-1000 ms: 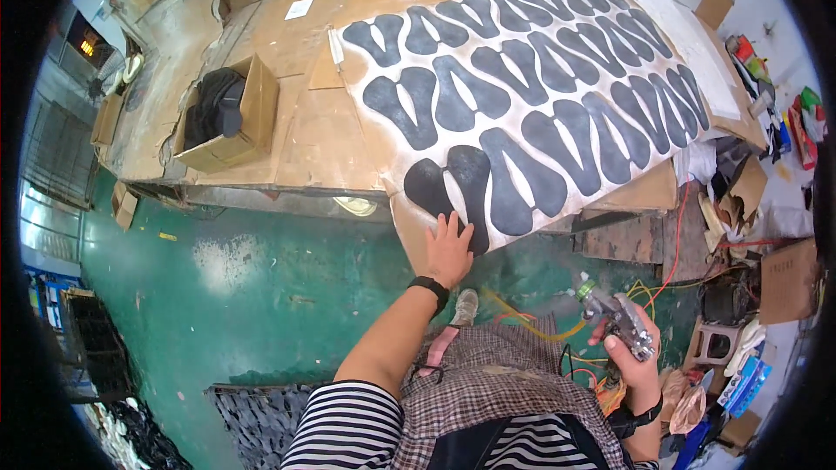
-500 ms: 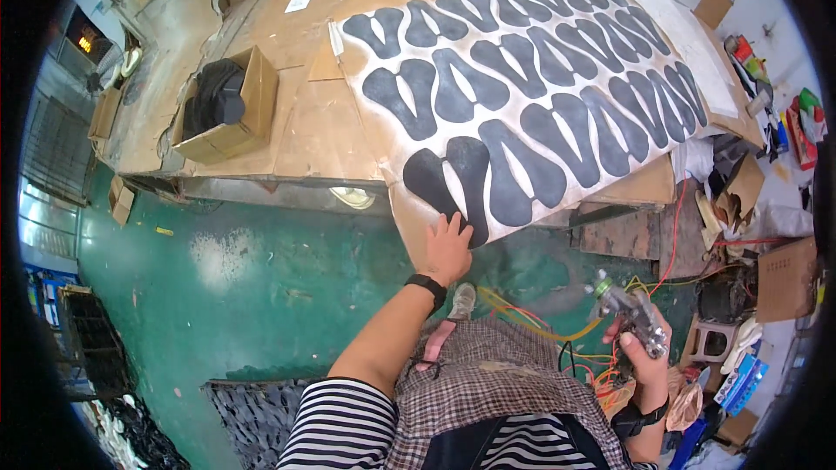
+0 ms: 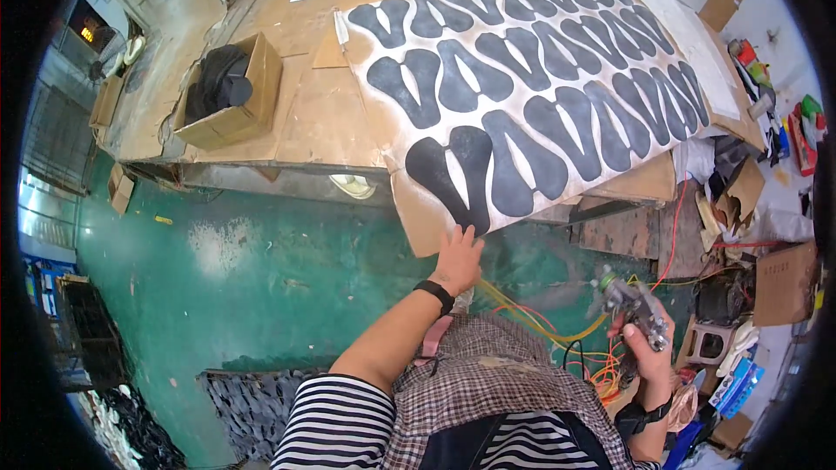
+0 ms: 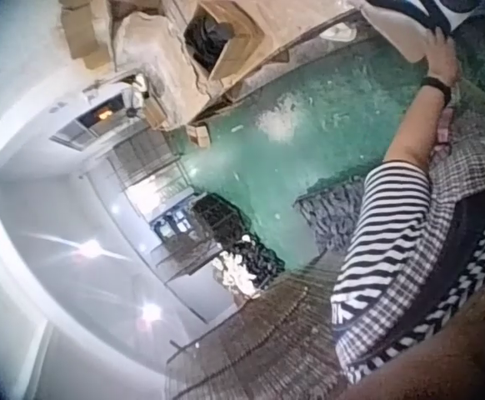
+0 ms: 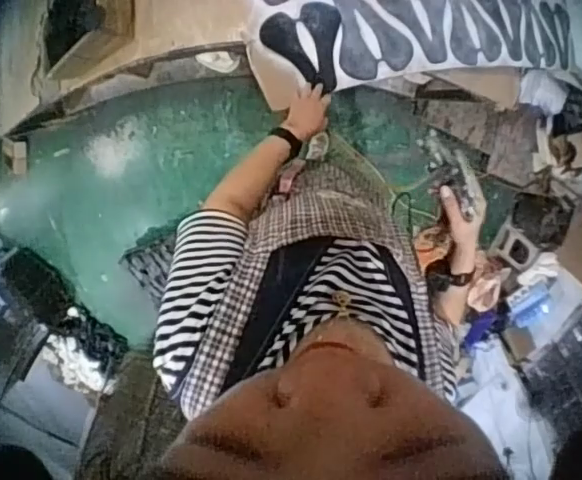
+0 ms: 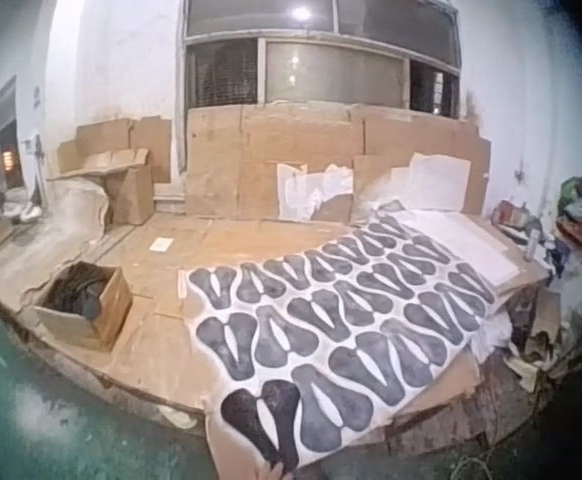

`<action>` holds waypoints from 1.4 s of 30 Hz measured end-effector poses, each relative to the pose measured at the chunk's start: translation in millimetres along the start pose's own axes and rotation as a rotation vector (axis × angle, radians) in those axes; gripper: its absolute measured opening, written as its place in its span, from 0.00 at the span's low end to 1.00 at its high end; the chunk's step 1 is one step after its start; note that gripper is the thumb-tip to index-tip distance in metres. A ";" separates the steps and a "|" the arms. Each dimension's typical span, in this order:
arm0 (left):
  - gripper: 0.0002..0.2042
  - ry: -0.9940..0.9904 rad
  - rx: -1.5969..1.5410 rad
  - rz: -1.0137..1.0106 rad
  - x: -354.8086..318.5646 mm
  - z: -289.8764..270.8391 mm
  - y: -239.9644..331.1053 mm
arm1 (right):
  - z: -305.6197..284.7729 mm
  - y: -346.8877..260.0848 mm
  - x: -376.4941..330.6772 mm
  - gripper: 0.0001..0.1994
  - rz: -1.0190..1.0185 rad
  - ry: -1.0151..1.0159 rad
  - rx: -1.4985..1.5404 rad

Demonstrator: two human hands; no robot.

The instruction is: Apply glue to bicycle seat covers and attach them to the seat frames.

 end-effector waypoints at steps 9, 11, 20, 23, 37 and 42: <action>0.27 -0.026 -0.101 0.006 -7.1 -9.6 2.2 | 3.2 -2.2 -0.3 0.30 -0.023 -0.065 0.046; 0.25 -0.015 -0.160 0.027 -11.5 -13.0 0.3 | 3.9 7.4 -2.9 0.29 0.067 -0.168 -0.039; 0.05 -0.114 -1.682 0.814 -108.3 -236.1 62.8 | -11.4 -3.6 -8.6 0.28 0.090 -0.069 0.005; 0.11 -0.237 -1.803 1.307 -132.1 -276.1 86.0 | -10.7 5.1 -10.3 0.28 -0.001 -0.159 -0.161; 0.04 -0.339 -2.151 1.053 -159.1 -305.5 120.9 | -13.8 0.5 -16.9 0.25 0.033 -0.232 -0.179; 0.04 -0.169 -2.194 0.922 -169.3 -305.4 128.0 | -12.5 -1.3 -18.3 0.28 0.029 -0.098 -0.083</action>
Point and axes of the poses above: each hand's wrist, its own x-axis towards the middle knuckle, its own z-axis out of the palm, y = z × x, the point moved 2 cm from there along x, towards the middle knuckle, and after that the axes turned 7 degrees about -x, right-handed, at the moved point
